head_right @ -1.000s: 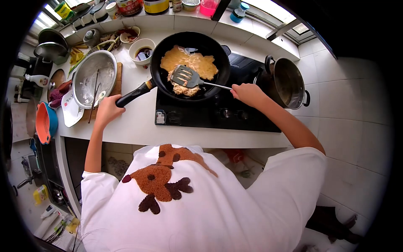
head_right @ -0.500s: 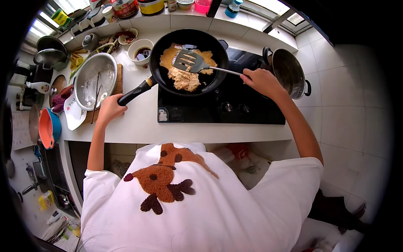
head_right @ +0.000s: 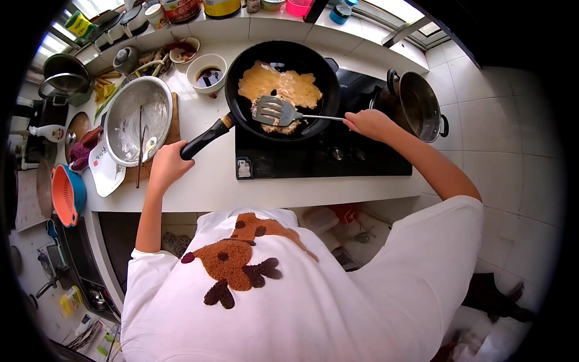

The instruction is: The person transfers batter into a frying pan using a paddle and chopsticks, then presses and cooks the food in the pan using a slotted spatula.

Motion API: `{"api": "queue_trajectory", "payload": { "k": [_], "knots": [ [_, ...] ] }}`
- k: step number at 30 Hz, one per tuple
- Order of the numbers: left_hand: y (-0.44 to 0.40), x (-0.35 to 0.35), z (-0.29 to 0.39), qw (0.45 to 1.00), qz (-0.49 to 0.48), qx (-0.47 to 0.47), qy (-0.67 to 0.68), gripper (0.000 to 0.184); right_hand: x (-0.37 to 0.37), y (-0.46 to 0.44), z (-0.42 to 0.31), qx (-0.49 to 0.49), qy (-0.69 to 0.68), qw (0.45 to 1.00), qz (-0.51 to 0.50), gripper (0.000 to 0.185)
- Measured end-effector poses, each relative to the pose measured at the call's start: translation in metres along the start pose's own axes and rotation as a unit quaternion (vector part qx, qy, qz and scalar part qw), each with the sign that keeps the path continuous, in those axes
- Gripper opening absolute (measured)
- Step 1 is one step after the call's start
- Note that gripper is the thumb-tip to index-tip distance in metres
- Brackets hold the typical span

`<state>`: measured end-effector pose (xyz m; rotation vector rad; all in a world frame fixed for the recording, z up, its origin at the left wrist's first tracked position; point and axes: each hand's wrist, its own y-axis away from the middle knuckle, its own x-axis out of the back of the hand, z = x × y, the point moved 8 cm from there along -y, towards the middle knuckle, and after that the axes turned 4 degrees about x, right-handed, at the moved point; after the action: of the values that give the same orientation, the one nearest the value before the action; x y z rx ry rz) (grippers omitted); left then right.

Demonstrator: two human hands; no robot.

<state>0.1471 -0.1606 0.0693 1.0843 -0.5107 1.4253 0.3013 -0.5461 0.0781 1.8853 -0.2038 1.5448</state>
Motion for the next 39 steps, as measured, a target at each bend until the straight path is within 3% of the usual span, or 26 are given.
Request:
{"api": "queue_trajectory", "payload": {
  "k": [6,21,26,29,39],
  "knots": [
    [0.000,-0.003,-0.004,1.000,0.023,-0.017,0.005,0.020,-0.002,-0.001,-0.013,-0.017,0.059,0.997,-0.038,0.026],
    [-0.001,-0.009,-0.007,1.000,0.012,0.003,-0.014,0.021,-0.010,-0.005,-0.023,-0.092,0.032,0.988,-0.116,0.029],
    [-0.001,-0.007,-0.006,1.000,0.004,0.007,-0.022,0.021,0.020,0.008,-0.036,-0.146,-0.022,0.985,-0.093,0.035],
    [0.000,-0.007,-0.004,1.000,0.014,0.009,-0.026,0.021,0.049,0.021,-0.049,-0.197,-0.081,0.977,-0.002,0.029],
    [0.007,-0.010,0.000,0.999,0.027,0.009,-0.019,0.024,0.099,0.058,-0.080,-0.268,-0.057,0.962,0.011,0.028]
  ]
}}
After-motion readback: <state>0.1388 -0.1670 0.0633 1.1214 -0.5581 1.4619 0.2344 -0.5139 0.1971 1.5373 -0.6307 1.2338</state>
